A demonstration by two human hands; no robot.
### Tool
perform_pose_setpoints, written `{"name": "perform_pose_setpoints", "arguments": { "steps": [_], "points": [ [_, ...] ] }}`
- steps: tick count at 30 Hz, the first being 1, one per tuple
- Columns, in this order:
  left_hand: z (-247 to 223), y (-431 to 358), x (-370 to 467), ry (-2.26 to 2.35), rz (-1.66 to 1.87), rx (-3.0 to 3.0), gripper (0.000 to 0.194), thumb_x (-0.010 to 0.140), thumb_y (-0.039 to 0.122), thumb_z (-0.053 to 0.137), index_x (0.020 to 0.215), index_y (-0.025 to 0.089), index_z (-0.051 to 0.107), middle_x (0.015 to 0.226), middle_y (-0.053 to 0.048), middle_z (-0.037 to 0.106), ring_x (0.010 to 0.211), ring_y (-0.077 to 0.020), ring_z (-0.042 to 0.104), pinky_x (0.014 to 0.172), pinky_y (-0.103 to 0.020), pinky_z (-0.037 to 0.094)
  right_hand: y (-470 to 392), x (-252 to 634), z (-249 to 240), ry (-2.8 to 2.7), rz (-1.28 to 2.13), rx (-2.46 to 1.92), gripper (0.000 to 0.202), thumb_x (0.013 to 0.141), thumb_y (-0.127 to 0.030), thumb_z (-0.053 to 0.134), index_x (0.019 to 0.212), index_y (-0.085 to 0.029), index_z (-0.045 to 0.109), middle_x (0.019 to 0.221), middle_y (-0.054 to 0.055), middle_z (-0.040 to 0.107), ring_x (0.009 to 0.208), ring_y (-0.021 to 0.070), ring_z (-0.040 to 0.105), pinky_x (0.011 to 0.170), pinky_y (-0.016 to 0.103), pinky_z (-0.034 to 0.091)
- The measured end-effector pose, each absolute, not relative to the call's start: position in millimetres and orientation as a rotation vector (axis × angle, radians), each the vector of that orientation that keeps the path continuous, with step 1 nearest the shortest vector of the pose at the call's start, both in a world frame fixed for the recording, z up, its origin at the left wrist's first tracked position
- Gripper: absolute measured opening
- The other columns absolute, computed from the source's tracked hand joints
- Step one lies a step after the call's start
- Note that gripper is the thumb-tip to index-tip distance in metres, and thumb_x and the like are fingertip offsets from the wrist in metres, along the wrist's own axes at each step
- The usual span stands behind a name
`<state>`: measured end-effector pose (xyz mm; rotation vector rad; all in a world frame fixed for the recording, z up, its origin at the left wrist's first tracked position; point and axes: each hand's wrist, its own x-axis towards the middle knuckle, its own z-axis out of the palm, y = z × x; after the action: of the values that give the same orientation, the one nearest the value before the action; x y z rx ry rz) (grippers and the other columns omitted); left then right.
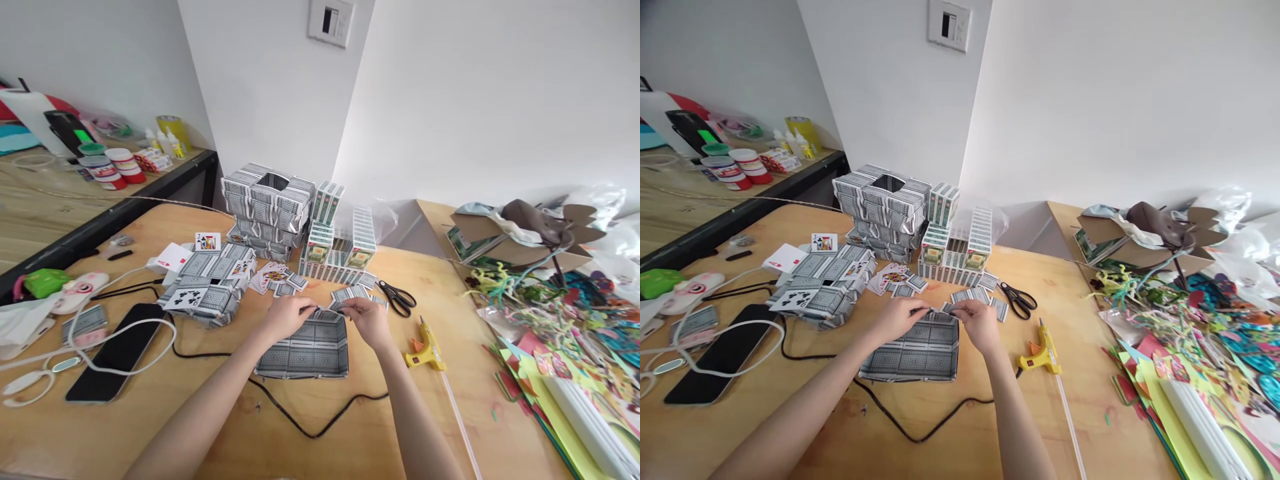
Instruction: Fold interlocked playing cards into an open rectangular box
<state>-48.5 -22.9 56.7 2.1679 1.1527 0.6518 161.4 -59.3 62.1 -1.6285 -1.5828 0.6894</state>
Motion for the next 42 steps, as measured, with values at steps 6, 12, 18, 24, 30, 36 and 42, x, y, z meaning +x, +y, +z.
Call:
{"name": "perform_pose_setpoints", "arguments": {
  "steps": [6,12,18,24,30,36,42],
  "points": [
    [88,-34,-47,1.016,0.723,2.195,0.052,0.074,0.021,0.056,0.123,0.033,0.043,0.127,0.001,0.048,0.116,-0.0194,0.043,0.096,-0.033,0.036,-63,156,73,-1.376,1.039,-1.444,0.025,0.063,-0.03,0.065,0.085,-0.02,0.058,0.081,0.003,0.066,0.075,0.0179,0.062,0.061,0.027,0.049],
    [114,-36,-48,0.812,0.726,2.224,0.032,0.08,0.023,0.051,0.11,0.033,0.056,0.117,0.001,0.053,0.108,-0.0164,0.049,0.095,-0.031,0.038,-74,150,100,-1.325,1.4,-1.215,0.025,0.07,-0.032,0.06,0.092,-0.02,0.058,0.075,0.002,0.062,0.063,0.0132,0.057,0.057,0.025,0.047],
    [119,-32,-59,0.848,0.722,2.2,0.035,0.078,0.031,0.054,0.114,0.029,0.054,0.108,-0.001,0.056,0.097,-0.0149,0.053,0.087,-0.027,0.041,-80,149,112,-0.995,1.541,-1.068,0.027,0.069,-0.031,0.064,0.093,-0.017,0.063,0.074,0.003,0.061,0.064,0.0119,0.054,0.059,0.024,0.046],
    [147,-17,-64,0.827,0.742,2.265,0.027,0.085,0.032,0.042,0.098,0.024,0.064,0.084,-0.003,0.056,0.077,-0.0123,0.053,0.072,-0.026,0.043,-74,136,122,-0.838,1.539,-0.967,0.026,0.069,-0.032,0.066,0.09,-0.016,0.064,0.069,0.002,0.061,0.06,0.0104,0.054,0.057,0.023,0.045],
    [162,-18,-61,0.831,0.932,2.193,0.021,0.081,0.028,0.05,0.095,0.023,0.065,0.094,-0.005,0.052,0.091,-0.0148,0.051,0.081,-0.029,0.044,-60,123,134,-0.847,1.429,-0.862,0.029,0.077,-0.042,0.055,0.081,-0.015,0.063,0.067,0.004,0.059,0.058,0.0118,0.054,0.053,0.024,0.045],
    [150,-19,-55,0.744,0.827,1.821,0.021,0.077,0.025,0.055,0.096,0.019,0.06,0.103,-0.007,0.057,0.09,-0.0157,0.057,0.076,-0.027,0.05,-55,112,139,-0.955,1.395,-0.818,0.045,0.078,-0.056,0.042,0.09,-0.016,0.058,0.067,0.002,0.054,0.058,0.0132,0.054,0.049,0.026,0.047],
    [152,-20,-51,0.778,0.789,1.727,0.022,0.077,0.03,0.054,0.094,0.017,0.054,0.091,-0.005,0.06,0.079,-0.0145,0.059,0.073,-0.029,0.05,-57,103,139,-1.112,1.245,-1.075,0.035,0.073,-0.039,0.06,0.1,-0.019,0.054,0.081,0.002,0.054,0.068,0.013,0.055,0.055,0.025,0.051]
  ]
}}
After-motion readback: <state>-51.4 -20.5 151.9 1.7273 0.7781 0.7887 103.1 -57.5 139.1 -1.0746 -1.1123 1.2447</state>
